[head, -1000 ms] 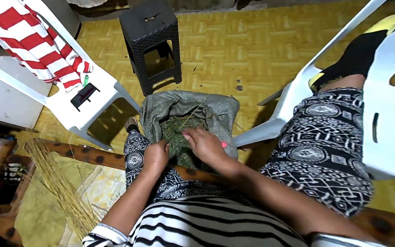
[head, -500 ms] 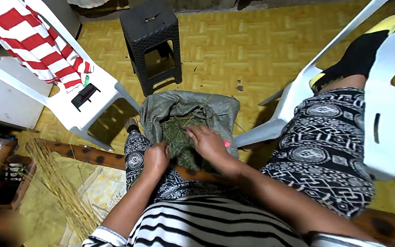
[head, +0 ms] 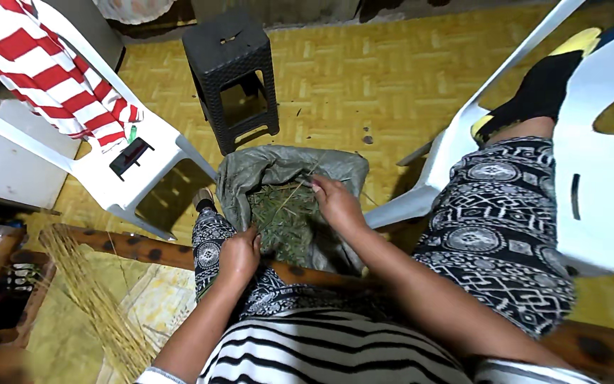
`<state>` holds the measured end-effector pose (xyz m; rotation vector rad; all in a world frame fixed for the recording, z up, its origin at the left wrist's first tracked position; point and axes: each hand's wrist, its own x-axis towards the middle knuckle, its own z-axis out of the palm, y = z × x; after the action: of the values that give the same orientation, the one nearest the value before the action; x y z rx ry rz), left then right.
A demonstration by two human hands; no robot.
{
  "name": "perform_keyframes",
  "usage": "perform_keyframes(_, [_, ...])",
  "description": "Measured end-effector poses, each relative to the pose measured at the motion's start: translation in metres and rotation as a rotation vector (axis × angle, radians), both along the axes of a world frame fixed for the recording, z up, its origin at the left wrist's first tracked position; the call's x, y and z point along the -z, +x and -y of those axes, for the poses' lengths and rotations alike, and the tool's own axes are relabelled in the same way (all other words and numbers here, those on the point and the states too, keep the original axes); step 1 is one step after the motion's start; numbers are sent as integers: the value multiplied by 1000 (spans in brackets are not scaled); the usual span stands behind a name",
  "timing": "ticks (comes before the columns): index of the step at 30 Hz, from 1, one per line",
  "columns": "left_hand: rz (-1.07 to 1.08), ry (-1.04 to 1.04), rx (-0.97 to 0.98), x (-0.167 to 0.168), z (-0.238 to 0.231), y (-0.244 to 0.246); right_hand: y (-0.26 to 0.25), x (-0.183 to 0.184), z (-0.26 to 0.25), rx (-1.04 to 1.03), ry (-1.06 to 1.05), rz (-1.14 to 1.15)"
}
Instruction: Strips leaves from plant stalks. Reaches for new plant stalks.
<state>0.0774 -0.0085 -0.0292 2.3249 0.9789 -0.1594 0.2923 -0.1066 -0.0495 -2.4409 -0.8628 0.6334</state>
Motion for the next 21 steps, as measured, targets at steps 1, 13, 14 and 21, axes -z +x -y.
perform_keyframes(1, [4,3,1,0,0,-3,6,0,0,22,5,-2])
perform_keyframes(13, [59,-240,-94,4,-6,-4,-35,-1,2,173,318,-759])
perform_keyframes(14, [60,-250,-88,3,-5,-3,-37,-1,0,198,350,-825])
perform_keyframes(21, [117,-283,-65,4,-5,-19,-27,-7,-16,448,443,-1019])
